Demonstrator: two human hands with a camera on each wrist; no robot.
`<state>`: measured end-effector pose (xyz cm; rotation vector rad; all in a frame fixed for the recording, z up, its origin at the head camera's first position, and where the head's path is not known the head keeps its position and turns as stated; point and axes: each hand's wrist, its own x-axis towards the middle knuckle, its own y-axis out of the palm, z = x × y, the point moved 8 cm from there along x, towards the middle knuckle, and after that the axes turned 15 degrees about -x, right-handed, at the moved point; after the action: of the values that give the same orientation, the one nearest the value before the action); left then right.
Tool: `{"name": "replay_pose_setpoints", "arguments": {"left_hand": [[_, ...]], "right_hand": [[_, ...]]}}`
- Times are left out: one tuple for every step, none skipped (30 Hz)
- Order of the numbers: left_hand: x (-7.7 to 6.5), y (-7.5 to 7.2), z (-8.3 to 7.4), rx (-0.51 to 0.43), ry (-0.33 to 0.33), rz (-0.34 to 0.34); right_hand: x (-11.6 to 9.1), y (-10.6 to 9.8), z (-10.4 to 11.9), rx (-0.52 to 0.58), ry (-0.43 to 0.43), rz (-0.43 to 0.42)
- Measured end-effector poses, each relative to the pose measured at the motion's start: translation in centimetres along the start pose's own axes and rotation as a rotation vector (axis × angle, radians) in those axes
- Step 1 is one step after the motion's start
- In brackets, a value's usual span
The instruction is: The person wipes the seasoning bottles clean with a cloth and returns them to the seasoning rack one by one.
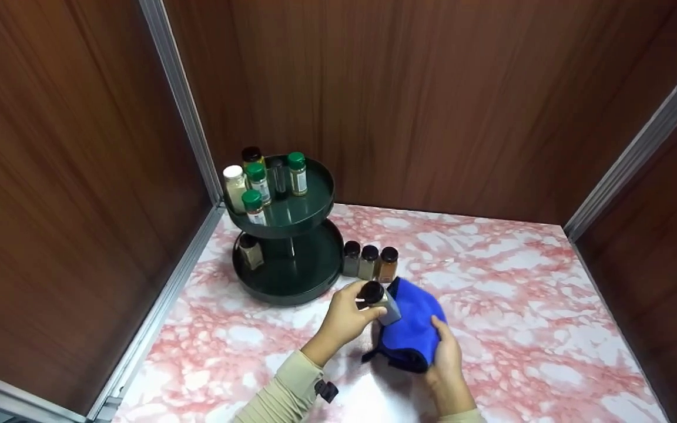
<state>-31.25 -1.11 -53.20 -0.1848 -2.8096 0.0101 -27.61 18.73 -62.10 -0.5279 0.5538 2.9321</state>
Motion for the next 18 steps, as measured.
{"name": "replay_pose_setpoints", "arguments": {"left_hand": [[-0.1, 0.1, 0.0, -0.006, -0.009, 0.004], [-0.2, 0.2, 0.0, -0.014, -0.012, 0.007], [-0.3, 0.4, 0.0, -0.022, -0.019, 0.011], [-0.4, 0.6, 0.0, -0.031, -0.023, 0.016], [-0.5, 0.8, 0.0, -0.035, -0.023, 0.021], [-0.6, 1.1, 0.0, -0.038, -0.024, 0.027], [-0.6, 1.3, 0.0, -0.034, -0.023, 0.031], [-0.7, 1.5, 0.0, -0.029, -0.021, 0.035], [-0.8, 1.6, 0.1, -0.017, -0.021, 0.037], [-0.8, 1.7, 0.1, 0.002, -0.016, 0.036], [-0.8, 1.7, 0.1, 0.024, -0.010, 0.033], [-0.8, 1.7, 0.1, 0.043, -0.004, 0.028], [-0.8, 1.6, 0.1, 0.059, 0.002, 0.022], [-0.7, 1.5, 0.1, 0.067, 0.007, 0.017], [-0.7, 1.4, 0.1, 0.073, 0.011, 0.012], [-0.6, 1.3, 0.0, 0.084, 0.017, 0.007], [-0.5, 1.1, 0.0, 0.092, 0.022, 0.001], [-0.5, 1.0, 0.0, 0.092, 0.028, -0.002]], "right_hand": [[0.2, -0.1, 0.2, 0.014, -0.003, -0.004], [0.4, -0.2, 0.4, 0.029, -0.007, -0.008], [0.5, -0.1, 0.4, 0.047, -0.010, -0.001], [0.7, 0.0, 0.4, 0.066, -0.013, 0.007], [0.8, 0.2, 0.3, 0.081, -0.011, 0.017], [0.8, 0.4, 0.2, 0.098, -0.008, 0.032], [0.8, 0.6, 0.0, 0.110, -0.005, 0.051], [0.8, 0.9, -0.2, 0.115, -0.003, 0.072], [0.7, 1.2, -0.5, 0.113, 0.002, 0.092], [0.6, 1.4, -0.8, 0.113, 0.007, 0.110], [0.5, 1.6, -1.0, 0.110, 0.012, 0.126], [0.4, 1.8, -1.2, 0.101, 0.013, 0.140], [0.2, 2.0, -1.4, 0.093, 0.011, 0.151], [0.1, 2.1, -1.5, 0.088, 0.007, 0.155], [0.1, 2.2, -1.6, 0.086, 0.003, 0.157], [0.0, 2.2, -1.6, 0.083, -0.003, 0.152], [0.0, 2.1, -1.7, 0.075, -0.010, 0.142], [0.0, 2.0, -1.6, 0.064, -0.018, 0.130]]}}
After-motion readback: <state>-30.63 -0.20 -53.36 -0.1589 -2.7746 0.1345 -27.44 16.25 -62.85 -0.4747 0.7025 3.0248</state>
